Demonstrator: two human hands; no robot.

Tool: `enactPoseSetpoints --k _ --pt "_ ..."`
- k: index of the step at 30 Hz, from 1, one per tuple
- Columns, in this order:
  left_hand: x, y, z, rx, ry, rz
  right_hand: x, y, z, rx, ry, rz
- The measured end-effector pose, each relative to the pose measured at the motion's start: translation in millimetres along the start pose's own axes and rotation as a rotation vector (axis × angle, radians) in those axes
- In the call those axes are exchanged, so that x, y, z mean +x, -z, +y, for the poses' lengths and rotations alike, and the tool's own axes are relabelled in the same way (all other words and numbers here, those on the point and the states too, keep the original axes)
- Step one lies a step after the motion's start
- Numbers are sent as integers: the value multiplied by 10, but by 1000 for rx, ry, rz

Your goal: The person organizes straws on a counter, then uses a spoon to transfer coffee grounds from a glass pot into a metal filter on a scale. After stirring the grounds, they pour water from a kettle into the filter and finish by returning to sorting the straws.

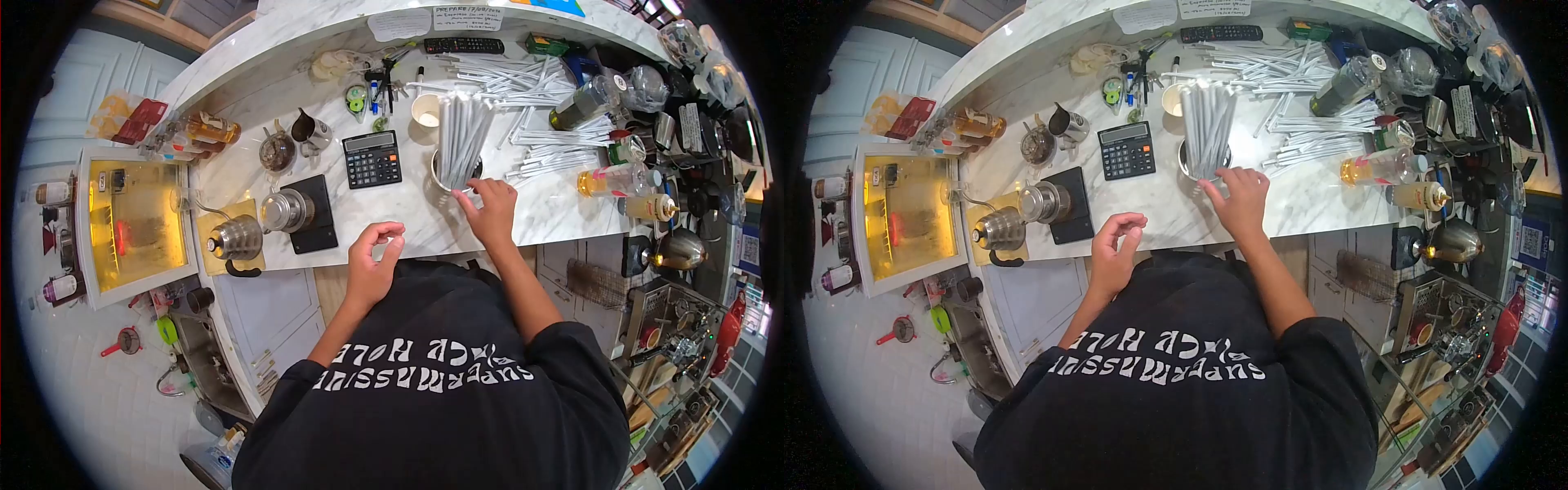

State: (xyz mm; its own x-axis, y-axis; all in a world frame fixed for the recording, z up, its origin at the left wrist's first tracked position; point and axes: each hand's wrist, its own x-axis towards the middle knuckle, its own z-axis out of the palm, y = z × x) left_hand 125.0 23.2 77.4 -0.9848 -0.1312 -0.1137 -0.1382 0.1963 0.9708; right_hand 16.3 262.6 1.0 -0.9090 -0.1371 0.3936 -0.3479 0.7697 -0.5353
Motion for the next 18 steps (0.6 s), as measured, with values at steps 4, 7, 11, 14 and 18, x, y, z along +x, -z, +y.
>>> enactPoseSetpoints --k 4,7,11,14,18 --pt "88 -4 -124 -87 16 -1 89 -78 103 91 -49 12" --pt "183 -66 -124 -146 47 -36 157 27 28 151 -156 -58" --pt "286 -61 19 37 -77 -82 70 102 178 202 -140 19" --pt "307 -148 -8 55 -80 -140 -145 188 361 241 -300 154" --pt "296 -180 81 111 -121 -147 -177 332 463 323 -317 98"
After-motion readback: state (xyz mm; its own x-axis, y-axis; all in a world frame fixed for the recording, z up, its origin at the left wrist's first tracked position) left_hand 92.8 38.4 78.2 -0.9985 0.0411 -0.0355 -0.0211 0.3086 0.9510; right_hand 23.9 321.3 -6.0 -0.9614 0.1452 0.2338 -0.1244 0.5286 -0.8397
